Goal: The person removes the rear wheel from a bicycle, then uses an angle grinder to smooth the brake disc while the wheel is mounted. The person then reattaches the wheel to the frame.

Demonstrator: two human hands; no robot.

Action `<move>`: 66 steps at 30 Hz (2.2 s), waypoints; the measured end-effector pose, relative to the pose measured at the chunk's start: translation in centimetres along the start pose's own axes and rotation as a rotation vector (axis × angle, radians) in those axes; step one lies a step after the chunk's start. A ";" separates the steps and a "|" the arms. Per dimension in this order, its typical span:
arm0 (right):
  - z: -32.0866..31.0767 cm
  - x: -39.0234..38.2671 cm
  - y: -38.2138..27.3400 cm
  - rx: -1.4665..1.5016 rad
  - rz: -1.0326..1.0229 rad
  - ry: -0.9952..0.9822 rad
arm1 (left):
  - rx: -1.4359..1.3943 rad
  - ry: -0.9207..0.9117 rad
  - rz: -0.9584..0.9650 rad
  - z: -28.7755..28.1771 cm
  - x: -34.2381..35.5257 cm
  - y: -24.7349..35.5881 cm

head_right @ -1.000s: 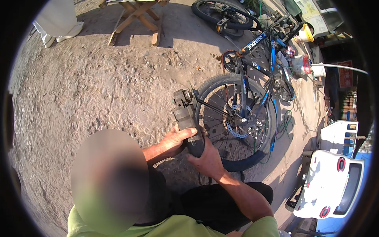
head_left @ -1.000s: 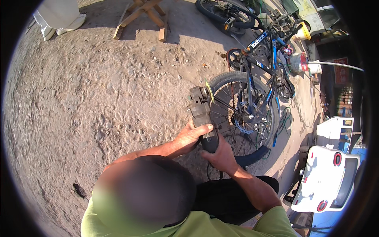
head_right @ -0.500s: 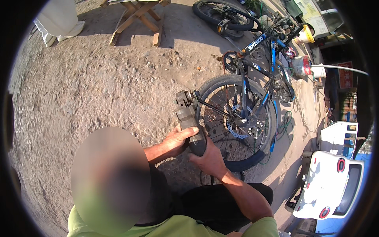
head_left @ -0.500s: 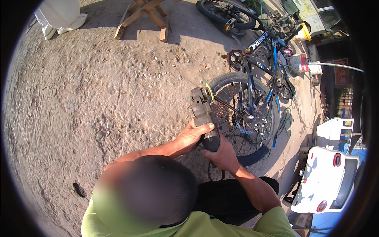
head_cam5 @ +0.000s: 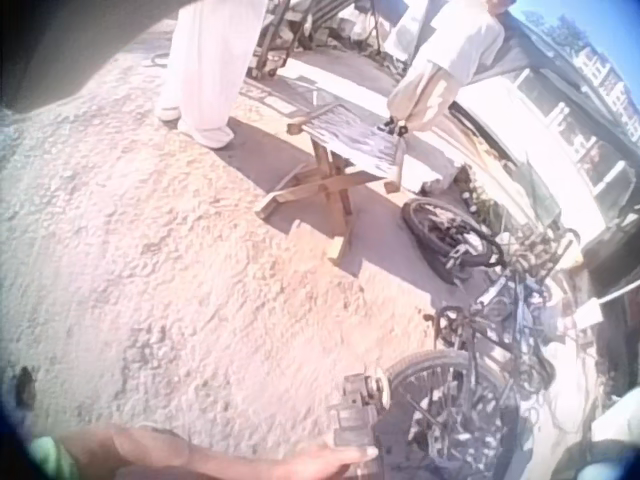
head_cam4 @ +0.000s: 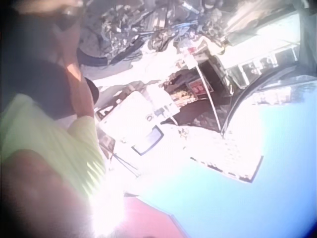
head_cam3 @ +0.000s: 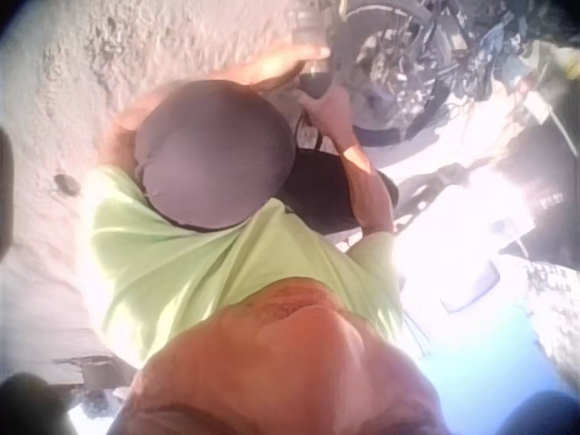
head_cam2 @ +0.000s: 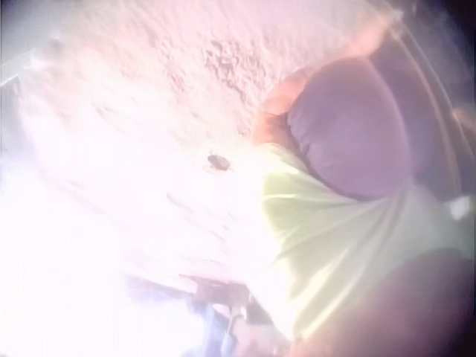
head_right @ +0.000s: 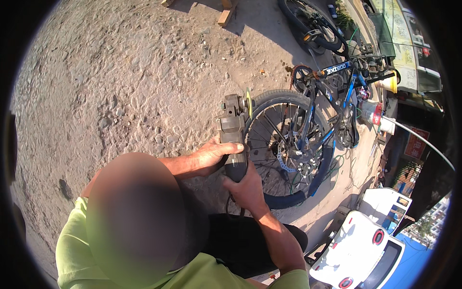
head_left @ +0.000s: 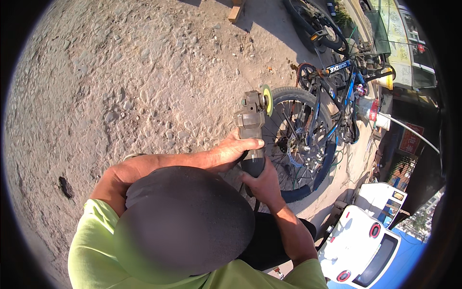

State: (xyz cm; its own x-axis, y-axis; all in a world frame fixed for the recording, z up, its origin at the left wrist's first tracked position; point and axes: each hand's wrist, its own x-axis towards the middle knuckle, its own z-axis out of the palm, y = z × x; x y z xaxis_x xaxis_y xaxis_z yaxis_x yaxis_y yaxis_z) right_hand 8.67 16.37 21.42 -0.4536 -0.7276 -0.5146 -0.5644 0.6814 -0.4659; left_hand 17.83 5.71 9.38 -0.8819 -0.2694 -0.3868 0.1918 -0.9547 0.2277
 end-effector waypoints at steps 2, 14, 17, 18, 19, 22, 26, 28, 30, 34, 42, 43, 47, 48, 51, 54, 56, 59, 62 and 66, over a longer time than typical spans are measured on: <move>0.1 0.0 0.1 0.014 -0.028 0.007 | -0.009 0.051 0.025 0.7 -0.7 0.3; -1.8 -0.1 0.3 0.020 -0.049 -0.015 | -0.043 -0.005 0.107 3.1 -1.2 1.1; -2.3 -0.3 0.3 0.037 -0.050 -0.001 | -0.038 -0.045 0.134 3.6 -0.7 1.1; -2.5 -0.2 0.5 0.038 -0.059 0.003 | -0.021 -0.042 0.136 3.8 -0.7 1.1; -2.6 -0.2 0.6 0.038 -0.067 0.004 | -0.006 -0.037 0.137 3.8 -0.6 0.9; -3.1 -0.5 0.5 -0.025 -0.024 0.024 | -0.013 -0.081 0.182 3.7 0.0 0.0; -3.7 -0.6 0.9 -0.008 -0.027 -0.005 | 0.004 -0.051 0.158 3.4 0.5 -1.2; -3.8 -0.6 1.0 0.001 -0.031 -0.006 | -0.006 -0.110 0.163 3.5 0.3 -1.0; -3.8 -0.6 0.8 -0.003 -0.018 -0.007 | -0.032 -0.068 0.117 3.7 0.1 -0.8; -3.9 -0.6 0.8 -0.032 -0.026 0.025 | -0.060 -0.082 0.125 3.8 0.2 -0.7; -3.7 -0.6 1.9 -0.062 -0.040 0.021 | -0.037 -0.084 0.100 3.9 -0.1 -0.8; -3.6 -0.6 2.0 -0.062 -0.032 0.018 | -0.039 -0.074 0.094 4.0 -0.1 -0.8; -3.9 -0.5 1.2 -0.060 -0.057 0.032 | -0.040 -0.051 0.081 4.2 -0.4 -0.3; -3.9 -0.6 1.1 -0.061 -0.057 0.039 | -0.041 -0.076 0.090 4.3 -0.5 -0.1; -3.7 -0.5 1.6 -0.050 -0.050 0.026 | -0.035 -0.067 0.072 4.0 -0.2 -0.3; -3.0 -0.5 2.2 -0.016 -0.004 -0.004 | -0.035 0.002 -0.005 3.0 0.1 -1.1; -2.5 -0.7 2.0 0.013 0.008 -0.010 | -0.021 0.043 -0.007 2.9 -0.2 -0.9; -2.2 -1.0 0.5 0.044 -0.020 -0.011 | 0.011 0.046 0.066 2.8 -0.6 -0.1; -1.9 -1.5 -0.7 0.037 -0.058 -0.040 | 0.067 0.018 0.109 2.3 -1.8 2.7; -3.1 -2.7 -0.7 0.013 -0.087 -0.192 | 0.199 0.090 0.180 1.4 -2.1 6.4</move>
State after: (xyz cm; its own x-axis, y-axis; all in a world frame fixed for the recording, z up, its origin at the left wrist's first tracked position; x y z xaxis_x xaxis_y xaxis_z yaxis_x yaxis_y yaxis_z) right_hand 8.18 17.63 25.41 -0.2632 -0.7564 -0.5989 -0.5867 0.6182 -0.5230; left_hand 20.30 0.36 12.91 -0.7981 -0.4507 -0.3999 0.2453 -0.8492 0.4677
